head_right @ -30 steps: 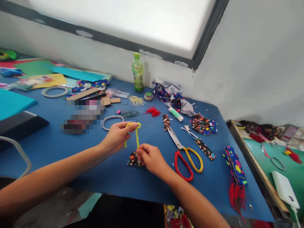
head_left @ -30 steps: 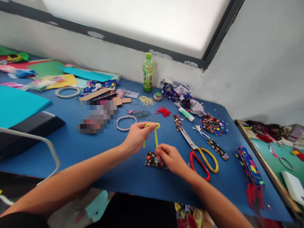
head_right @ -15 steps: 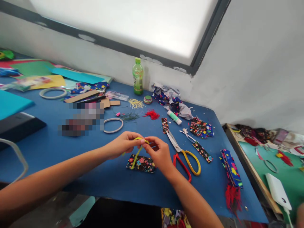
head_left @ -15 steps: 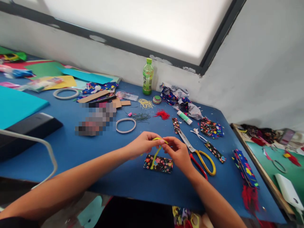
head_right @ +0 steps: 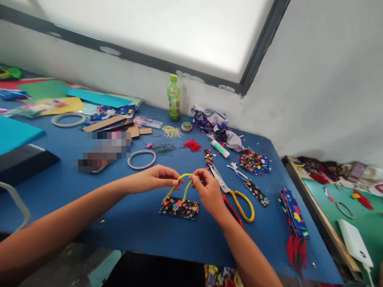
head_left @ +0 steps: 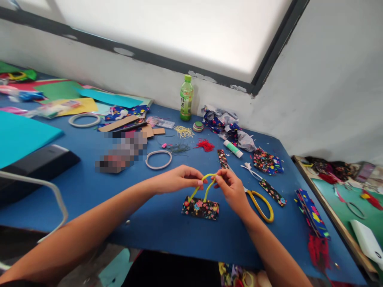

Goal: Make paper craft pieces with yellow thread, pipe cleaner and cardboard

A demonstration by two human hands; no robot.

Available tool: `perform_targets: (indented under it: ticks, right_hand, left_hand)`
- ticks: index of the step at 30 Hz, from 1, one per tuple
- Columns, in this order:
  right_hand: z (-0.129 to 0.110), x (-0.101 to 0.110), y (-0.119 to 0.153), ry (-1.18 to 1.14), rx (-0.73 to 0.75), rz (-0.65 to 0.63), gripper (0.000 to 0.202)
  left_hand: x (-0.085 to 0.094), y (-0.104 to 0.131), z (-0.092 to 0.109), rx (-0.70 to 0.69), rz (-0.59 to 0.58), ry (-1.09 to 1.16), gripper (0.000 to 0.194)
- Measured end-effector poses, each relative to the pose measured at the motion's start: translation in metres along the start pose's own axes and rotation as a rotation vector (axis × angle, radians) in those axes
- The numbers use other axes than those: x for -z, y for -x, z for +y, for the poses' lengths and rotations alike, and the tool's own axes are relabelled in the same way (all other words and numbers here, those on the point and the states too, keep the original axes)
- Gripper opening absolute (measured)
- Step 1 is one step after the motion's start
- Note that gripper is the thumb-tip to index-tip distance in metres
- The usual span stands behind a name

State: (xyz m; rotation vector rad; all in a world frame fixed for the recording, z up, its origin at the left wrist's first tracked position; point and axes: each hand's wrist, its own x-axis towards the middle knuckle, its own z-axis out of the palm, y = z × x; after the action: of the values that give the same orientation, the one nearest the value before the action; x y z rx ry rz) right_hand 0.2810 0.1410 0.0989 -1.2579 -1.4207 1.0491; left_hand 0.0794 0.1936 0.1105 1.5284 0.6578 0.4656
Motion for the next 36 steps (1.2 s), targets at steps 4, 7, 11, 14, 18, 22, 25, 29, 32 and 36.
perform_targets:
  ticks: [4,7,11,14,18,22,25,29,32,36]
  right_hand:
    - [0.0,0.001,0.001,0.006,0.007,-0.033,0.021]
    - [-0.001,0.001,0.001,0.077,0.025,-0.043,0.017]
    - [-0.002,0.001,0.001,0.148,0.045,-0.066,0.015]
    - [-0.002,0.0,0.003,0.184,0.032,-0.088,0.015]
    - [-0.001,-0.003,0.005,0.178,0.003,-0.131,0.015]
    - [0.004,-0.006,0.006,0.159,-0.012,-0.154,0.015]
    - [0.006,-0.007,0.006,0.151,-0.024,-0.152,0.017]
    - [0.004,-0.006,0.007,0.156,0.005,-0.136,0.018]
    - [0.0,-0.005,0.008,0.188,0.027,-0.152,0.017]
    - [-0.002,-0.006,0.008,0.229,0.007,-0.147,0.014]
  left_hand:
    - [-0.002,0.001,0.002,-0.003,0.051,-0.028,0.027]
    - [-0.003,0.001,0.003,0.078,0.058,0.031,0.031]
    - [-0.006,-0.001,0.004,0.128,0.101,0.133,0.036]
    - [-0.009,-0.004,0.001,0.145,0.123,0.143,0.038]
    - [-0.013,-0.006,-0.005,0.118,0.132,0.088,0.035]
    - [-0.017,-0.006,-0.01,0.082,0.139,0.076,0.033]
    - [-0.02,-0.007,-0.014,0.053,0.167,0.126,0.03]
    - [-0.02,-0.01,-0.017,0.065,0.168,0.215,0.043]
    - [-0.018,-0.011,-0.018,0.068,0.055,0.192,0.039]
    - [-0.017,-0.01,-0.019,-0.022,0.064,-0.037,0.026]
